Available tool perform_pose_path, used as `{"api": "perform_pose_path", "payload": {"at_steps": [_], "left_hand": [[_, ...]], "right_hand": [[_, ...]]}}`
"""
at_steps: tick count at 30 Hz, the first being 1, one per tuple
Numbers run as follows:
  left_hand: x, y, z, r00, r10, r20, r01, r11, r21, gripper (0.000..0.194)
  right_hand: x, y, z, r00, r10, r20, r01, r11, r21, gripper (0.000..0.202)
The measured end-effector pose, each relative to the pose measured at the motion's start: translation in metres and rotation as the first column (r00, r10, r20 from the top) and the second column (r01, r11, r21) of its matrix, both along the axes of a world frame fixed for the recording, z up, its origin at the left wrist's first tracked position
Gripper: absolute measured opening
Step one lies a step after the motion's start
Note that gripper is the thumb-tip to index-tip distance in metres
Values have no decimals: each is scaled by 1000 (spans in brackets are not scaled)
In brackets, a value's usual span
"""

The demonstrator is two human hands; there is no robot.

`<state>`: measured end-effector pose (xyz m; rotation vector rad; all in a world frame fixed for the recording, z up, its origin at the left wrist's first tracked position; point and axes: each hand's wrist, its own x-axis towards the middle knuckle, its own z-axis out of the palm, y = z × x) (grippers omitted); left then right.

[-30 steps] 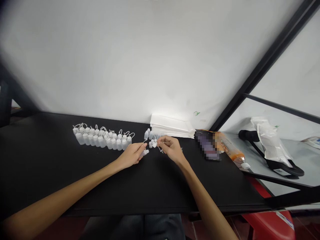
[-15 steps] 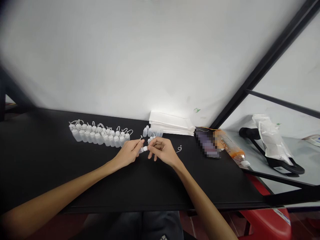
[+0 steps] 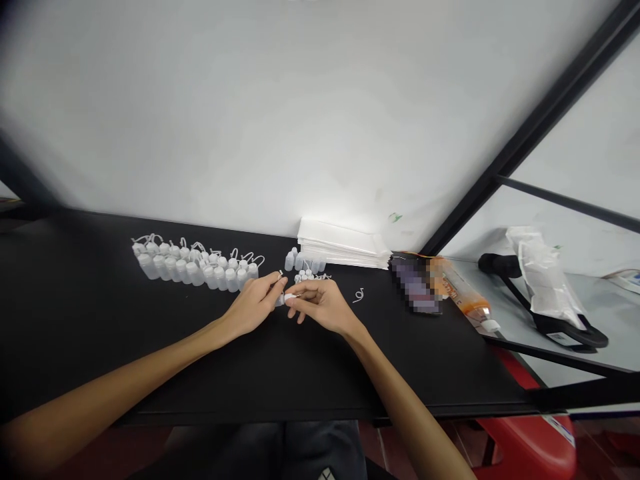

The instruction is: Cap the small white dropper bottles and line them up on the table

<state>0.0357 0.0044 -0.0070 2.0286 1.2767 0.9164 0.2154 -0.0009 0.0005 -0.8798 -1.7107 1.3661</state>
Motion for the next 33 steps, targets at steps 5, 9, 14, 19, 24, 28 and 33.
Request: {"api": "perform_pose_path", "payload": {"at_steps": [5,9,14,19,24,28,33], "left_hand": [[1,-4,1,997,-10,79,8,1000,21,33],[2,-8,3,983,-14,184,14,1000,-4,33],[1,-11,6,884,7,468,59,990,-126,33],[1,-9,6,847,24,532,89,978,-187,34],[1,-8,5,926,8,378,11,999,-48,34],[2,-9,7,939,-28,343,60,995,-82,31],[3,-11,11,904,-61,423,155,969,-191,30]], "right_hand": [[-2,-1,1,985,-97,140,79,989,124,32],[-3,-3,3,979,-101,178,74,985,154,38],[-5,-5,7,999,-13,33,12,1000,19,32],[-5,-8,11,994,18,-111,-17,1000,13,26],[-1,-8,10,992,32,-121,-26,998,54,26],[1,-8,12,990,12,-142,1,996,87,25],[0,-8,13,992,-84,-94,99,982,160,22]]}}
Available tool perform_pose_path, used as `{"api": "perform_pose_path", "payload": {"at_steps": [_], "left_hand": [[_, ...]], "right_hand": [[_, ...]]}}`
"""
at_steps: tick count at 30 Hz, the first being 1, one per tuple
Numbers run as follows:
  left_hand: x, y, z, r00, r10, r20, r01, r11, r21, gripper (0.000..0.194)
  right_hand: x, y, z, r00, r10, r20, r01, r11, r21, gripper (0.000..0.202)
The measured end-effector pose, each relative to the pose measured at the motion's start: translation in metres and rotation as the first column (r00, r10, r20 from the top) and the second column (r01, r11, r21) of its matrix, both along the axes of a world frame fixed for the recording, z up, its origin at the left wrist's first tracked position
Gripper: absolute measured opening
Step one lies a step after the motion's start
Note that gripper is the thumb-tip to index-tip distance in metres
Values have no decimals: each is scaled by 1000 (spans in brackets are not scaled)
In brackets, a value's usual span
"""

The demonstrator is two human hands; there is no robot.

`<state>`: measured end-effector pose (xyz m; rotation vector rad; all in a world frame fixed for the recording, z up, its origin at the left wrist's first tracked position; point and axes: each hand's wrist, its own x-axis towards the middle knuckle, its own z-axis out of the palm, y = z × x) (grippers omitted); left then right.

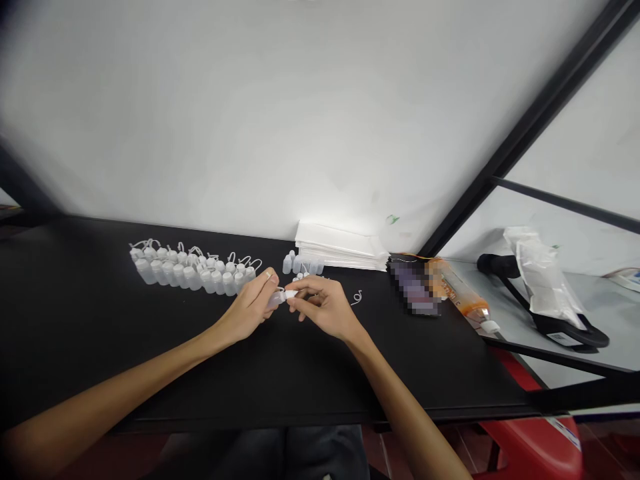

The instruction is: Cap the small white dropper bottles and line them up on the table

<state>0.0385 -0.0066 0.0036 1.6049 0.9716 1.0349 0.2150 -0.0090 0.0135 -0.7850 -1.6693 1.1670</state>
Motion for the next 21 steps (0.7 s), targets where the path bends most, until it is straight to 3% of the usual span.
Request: {"api": "perform_pose_path", "payload": {"at_steps": [5,8,17,21], "left_hand": [[-1,0,2,965,-137,225,172,974,-144,27],[-1,0,3,955,-124,268,168,975,-148,29],[2,4,-2,963,-72,258,119,978,-169,36],[-1,5,-4,993,-51,104,53,998,-14,34]], "right_hand": [[2,2,0,998,-52,-38,52,999,-10,25],[3,3,1,999,-23,-36,21,999,-46,27],[5,3,0,999,41,-12,-42,988,-148,32],[4,3,0,998,26,66,-17,990,-137,33]]}}
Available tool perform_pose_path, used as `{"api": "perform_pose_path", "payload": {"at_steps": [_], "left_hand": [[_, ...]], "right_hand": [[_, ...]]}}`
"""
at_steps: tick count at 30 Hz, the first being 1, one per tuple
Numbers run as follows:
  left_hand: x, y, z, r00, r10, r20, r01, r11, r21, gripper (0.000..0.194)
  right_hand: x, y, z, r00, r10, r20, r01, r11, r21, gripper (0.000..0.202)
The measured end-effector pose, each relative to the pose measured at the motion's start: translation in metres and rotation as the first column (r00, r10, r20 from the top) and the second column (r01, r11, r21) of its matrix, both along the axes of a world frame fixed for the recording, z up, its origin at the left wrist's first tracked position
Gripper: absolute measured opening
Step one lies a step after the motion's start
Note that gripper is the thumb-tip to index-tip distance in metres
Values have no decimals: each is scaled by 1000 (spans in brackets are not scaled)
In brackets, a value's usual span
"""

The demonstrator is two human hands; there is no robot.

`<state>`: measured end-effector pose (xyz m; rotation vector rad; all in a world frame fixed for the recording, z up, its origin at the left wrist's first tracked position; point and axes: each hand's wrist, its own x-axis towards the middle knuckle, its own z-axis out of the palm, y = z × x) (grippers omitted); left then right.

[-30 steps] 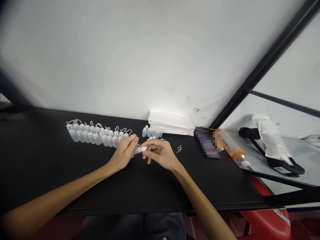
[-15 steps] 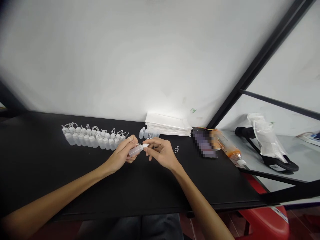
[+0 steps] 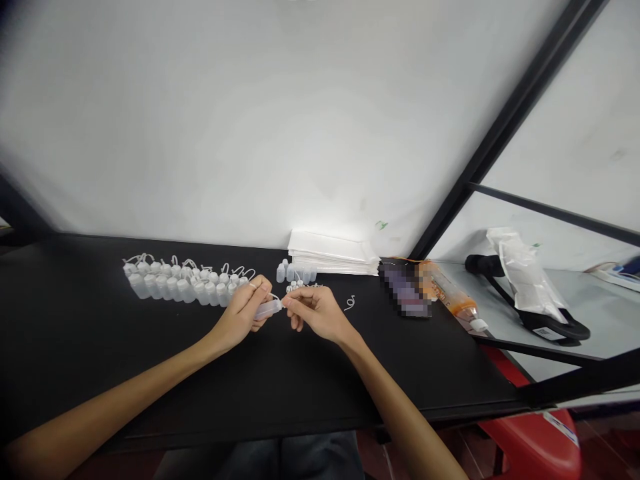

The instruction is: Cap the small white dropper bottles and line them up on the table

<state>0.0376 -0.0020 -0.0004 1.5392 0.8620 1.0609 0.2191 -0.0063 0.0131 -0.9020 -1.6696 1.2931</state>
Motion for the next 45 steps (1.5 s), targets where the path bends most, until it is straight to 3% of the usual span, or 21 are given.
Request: {"api": "perform_pose_path", "payload": {"at_steps": [5,9,13,19,24,30,35,40,45], "left_hand": [[-3,-4,3,967,107,-231,-31,950,311,29],[-3,-5,3,948,136,-287,-9,915,402,27],[-3,-2,0,941,136,-311,0,916,402,25],[-3,-2,1,941,149,-303,-24,924,381,26],[-3,-2,1,945,156,-286,-32,919,393,25],[-3,-1,-3,933,160,-323,-11,908,418,23],[-1,0,-5,930,157,-333,-34,937,349,25],[-1,1,-9,936,136,-326,-25,946,322,27],[-1,1,-8,934,154,-321,-36,939,343,26]], "right_hand": [[-1,1,-5,992,-9,128,5,1000,30,46],[-2,3,-14,982,-38,186,25,997,70,53],[0,3,-10,988,-76,134,60,991,118,41],[8,1,4,998,67,1,-67,997,38,30],[7,3,1,997,77,1,-77,997,-12,33],[3,10,-6,981,28,192,-31,999,11,49],[12,13,-4,1000,-7,9,7,1000,-1,37],[21,11,-1,986,164,-8,-164,980,-115,36],[16,11,-5,990,139,-11,-139,982,-127,35]]}}
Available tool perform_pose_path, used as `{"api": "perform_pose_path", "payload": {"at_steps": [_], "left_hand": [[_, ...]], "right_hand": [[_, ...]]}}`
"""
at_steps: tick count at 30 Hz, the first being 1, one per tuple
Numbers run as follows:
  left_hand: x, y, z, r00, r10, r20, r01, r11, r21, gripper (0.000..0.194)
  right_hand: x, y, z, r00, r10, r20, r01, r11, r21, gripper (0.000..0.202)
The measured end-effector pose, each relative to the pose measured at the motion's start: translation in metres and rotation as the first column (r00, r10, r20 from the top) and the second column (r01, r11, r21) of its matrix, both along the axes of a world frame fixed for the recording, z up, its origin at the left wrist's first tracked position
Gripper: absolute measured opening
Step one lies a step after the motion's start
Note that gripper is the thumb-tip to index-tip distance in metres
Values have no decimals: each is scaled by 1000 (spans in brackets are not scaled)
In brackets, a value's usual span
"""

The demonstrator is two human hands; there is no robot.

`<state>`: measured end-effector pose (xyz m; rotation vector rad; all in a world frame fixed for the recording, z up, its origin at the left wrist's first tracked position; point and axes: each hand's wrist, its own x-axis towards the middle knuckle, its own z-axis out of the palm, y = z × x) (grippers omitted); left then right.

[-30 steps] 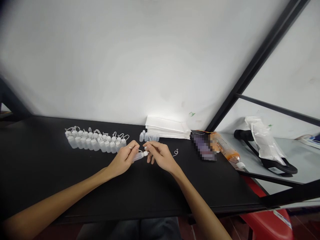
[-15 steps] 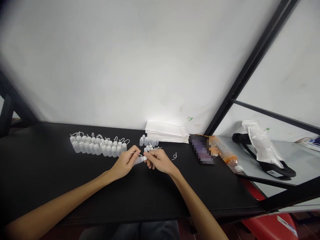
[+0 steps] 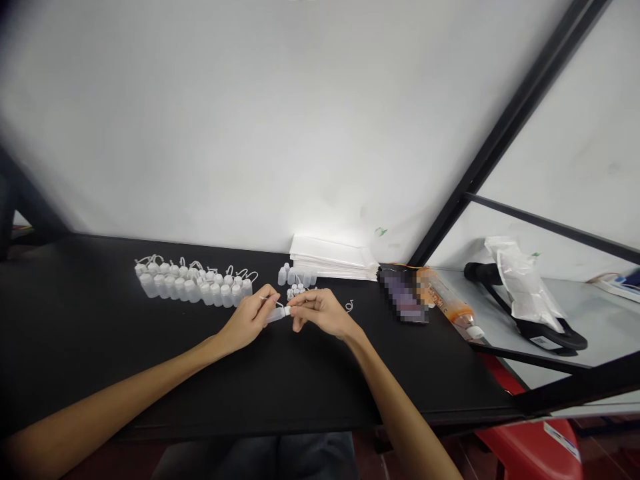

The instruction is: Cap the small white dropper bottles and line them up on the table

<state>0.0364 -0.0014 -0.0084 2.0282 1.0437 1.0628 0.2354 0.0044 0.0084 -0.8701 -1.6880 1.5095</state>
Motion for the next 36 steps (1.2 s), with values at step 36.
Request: {"api": "perform_pose_path", "payload": {"at_steps": [36], "left_hand": [[-4,4,-2,997,39,-73,-27,987,159,18]], "right_hand": [[-14,-9,-4,988,-78,130,52,980,190,31]]}}
